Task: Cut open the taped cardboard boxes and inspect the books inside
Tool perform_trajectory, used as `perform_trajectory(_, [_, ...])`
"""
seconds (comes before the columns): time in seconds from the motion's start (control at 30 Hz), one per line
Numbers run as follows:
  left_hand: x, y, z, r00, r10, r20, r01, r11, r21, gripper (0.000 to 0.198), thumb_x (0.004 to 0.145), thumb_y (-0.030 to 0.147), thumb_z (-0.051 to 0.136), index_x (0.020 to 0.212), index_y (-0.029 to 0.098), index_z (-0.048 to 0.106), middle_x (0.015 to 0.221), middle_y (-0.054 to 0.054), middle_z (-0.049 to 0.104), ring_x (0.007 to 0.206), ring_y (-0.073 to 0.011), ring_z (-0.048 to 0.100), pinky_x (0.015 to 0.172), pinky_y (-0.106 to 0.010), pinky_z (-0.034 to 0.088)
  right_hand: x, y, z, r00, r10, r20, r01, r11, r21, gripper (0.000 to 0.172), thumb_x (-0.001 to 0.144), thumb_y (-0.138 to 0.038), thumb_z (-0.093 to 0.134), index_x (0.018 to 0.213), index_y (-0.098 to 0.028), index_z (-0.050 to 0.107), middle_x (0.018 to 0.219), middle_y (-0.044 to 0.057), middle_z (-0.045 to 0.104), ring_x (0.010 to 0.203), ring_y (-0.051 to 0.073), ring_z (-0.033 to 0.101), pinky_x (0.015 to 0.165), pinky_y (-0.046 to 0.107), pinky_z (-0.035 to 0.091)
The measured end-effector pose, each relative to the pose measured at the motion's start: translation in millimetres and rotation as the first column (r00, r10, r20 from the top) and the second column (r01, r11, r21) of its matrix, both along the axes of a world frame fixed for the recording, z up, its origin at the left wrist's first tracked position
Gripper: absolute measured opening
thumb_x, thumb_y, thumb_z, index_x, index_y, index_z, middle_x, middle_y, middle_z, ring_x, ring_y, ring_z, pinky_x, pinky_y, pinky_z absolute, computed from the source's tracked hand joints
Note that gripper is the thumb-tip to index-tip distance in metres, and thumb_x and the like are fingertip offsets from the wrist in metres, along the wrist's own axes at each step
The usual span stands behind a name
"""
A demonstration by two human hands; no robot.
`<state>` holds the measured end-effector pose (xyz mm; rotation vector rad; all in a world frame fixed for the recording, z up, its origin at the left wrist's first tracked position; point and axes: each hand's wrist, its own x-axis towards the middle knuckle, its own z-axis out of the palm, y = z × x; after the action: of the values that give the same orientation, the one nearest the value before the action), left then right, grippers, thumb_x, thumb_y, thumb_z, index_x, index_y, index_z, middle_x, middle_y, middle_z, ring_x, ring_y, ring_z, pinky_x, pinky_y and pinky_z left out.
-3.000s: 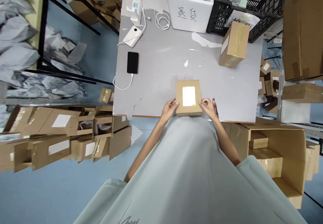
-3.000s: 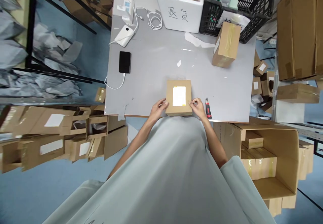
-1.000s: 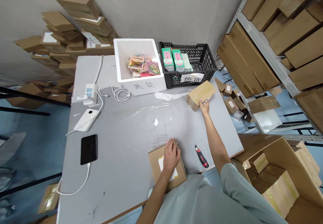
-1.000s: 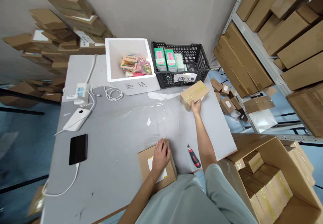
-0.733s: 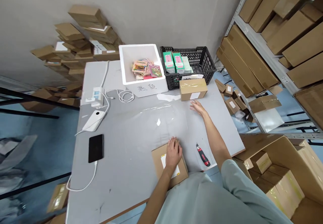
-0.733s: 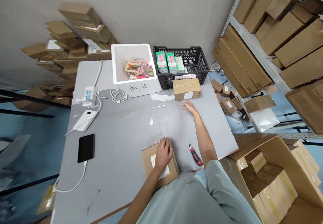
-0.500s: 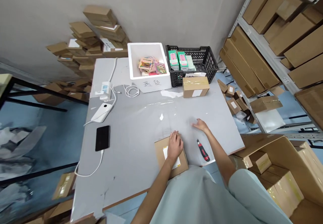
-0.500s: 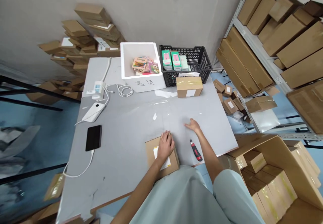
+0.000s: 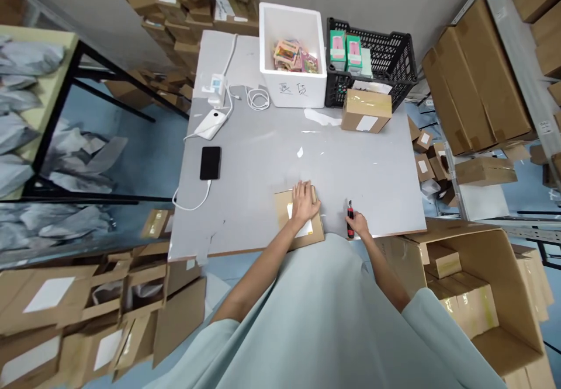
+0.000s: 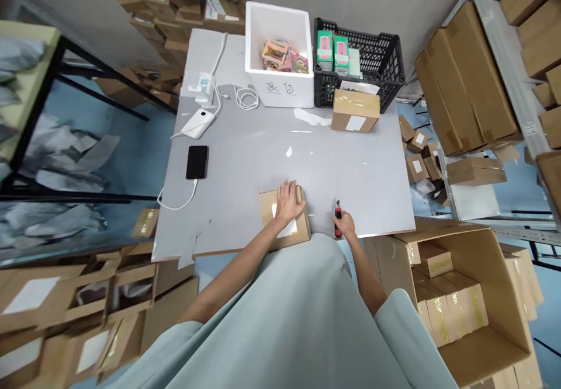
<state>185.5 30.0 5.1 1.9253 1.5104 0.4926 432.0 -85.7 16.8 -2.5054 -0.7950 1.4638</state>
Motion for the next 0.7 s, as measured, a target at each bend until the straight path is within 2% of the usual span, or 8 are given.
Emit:
perform_trajectory(0.1, [-27.6, -0.7, 0.5, 0.988, 0.147, -0.044, -0.149, 0.988, -0.045, 0.081, 0.085, 0.025, 0.071, 0.163, 0.011, 0.054, 0.168, -0.028, 0.057, 0.172, -0.0500, 0.034, 0.144, -0.074, 0.015, -17.7, -1.8, -0.5, 0.959, -0.065, -0.275, 0.066, 0.998, -0.003, 0.022, 0.101, -0.039, 0.067, 0.086, -0.026, 0.057, 0.085, 0.005, 0.078, 0.101, 0.027, 0.084, 0.084, 0.031, 0.067])
perform_trajectory(0.2, [-57.4, 5.3, 1.7, 0.963, 0.257, -0.082, -0.263, 0.962, -0.077, 0.076, 0.085, 0.026, 0.071, 0.158, 0.010, 0.057, 0.165, -0.028, 0.058, 0.171, -0.0485, 0.037, 0.145, -0.070, 0.014, -41.6, 0.8, 1.2, 0.840, -0.121, -0.529, 0.092, 0.993, -0.079, 0.025, 0.107, -0.043, 0.061, 0.091, -0.024, 0.058, 0.081, 0.005, 0.078, 0.079, 0.022, 0.084, 0.072, 0.029, 0.067])
perform_trajectory(0.3, [-80.3, 15.4, 4.2, 0.909, 0.403, -0.108, -0.411, 0.910, -0.060, 0.074, 0.084, 0.029, 0.072, 0.155, 0.012, 0.058, 0.162, -0.027, 0.060, 0.167, -0.0474, 0.041, 0.145, -0.068, 0.015, -70.0, 9.7, 5.1, 0.723, -0.172, -0.669, 0.073, 0.982, -0.172, 0.029, 0.109, -0.048, 0.062, 0.094, -0.023, 0.057, 0.083, 0.010, 0.081, 0.072, 0.023, 0.084, 0.066, 0.029, 0.067])
perform_trajectory(0.4, [-93.8, 26.4, 9.0, 0.845, 0.523, -0.111, -0.531, 0.846, -0.051, 0.070, 0.085, 0.030, 0.071, 0.152, 0.013, 0.059, 0.156, -0.027, 0.064, 0.160, -0.0471, 0.049, 0.143, -0.070, 0.020, -100.4, 21.5, 11.1, 0.645, -0.215, -0.733, 0.082, 0.974, -0.213, 0.029, 0.112, -0.047, 0.057, 0.095, -0.024, 0.057, 0.089, 0.013, 0.082, 0.074, 0.024, 0.085, 0.066, 0.030, 0.068])
perform_trajectory(0.5, [-103.5, 34.4, 17.8, 0.842, 0.522, -0.139, -0.537, 0.835, -0.120, 0.064, 0.087, 0.032, 0.072, 0.147, 0.011, 0.063, 0.145, -0.029, 0.070, 0.151, -0.0492, 0.058, 0.138, -0.071, 0.030, -119.5, 31.1, 19.5, 0.615, -0.235, -0.753, 0.135, 0.972, -0.193, 0.030, 0.116, -0.040, 0.042, 0.096, -0.024, 0.058, 0.091, 0.012, 0.082, 0.077, 0.023, 0.086, 0.067, 0.029, 0.069])
perform_trajectory(0.6, [-114.0, 34.0, 30.6, 0.860, 0.495, -0.128, -0.510, 0.846, -0.153, 0.059, 0.091, 0.037, 0.072, 0.144, 0.012, 0.067, 0.141, -0.029, 0.072, 0.146, -0.0502, 0.062, 0.132, -0.069, 0.040, -114.3, 35.1, 31.2, 0.616, -0.242, -0.749, 0.206, 0.968, -0.144, 0.029, 0.117, -0.038, 0.041, 0.099, -0.024, 0.058, 0.093, 0.010, 0.083, 0.077, 0.022, 0.086, 0.069, 0.029, 0.069])
perform_trajectory(0.7, [-119.1, 21.0, 43.0, 0.860, 0.510, 0.006, -0.506, 0.855, -0.116, 0.056, 0.097, 0.042, 0.071, 0.146, 0.015, 0.067, 0.145, -0.024, 0.070, 0.147, -0.0449, 0.062, 0.132, -0.064, 0.044, -89.3, 35.4, 45.5, 0.656, -0.202, -0.727, 0.297, 0.955, 0.003, 0.024, 0.113, -0.038, 0.048, 0.101, -0.023, 0.062, 0.101, 0.009, 0.083, 0.077, 0.022, 0.086, 0.070, 0.030, 0.068])
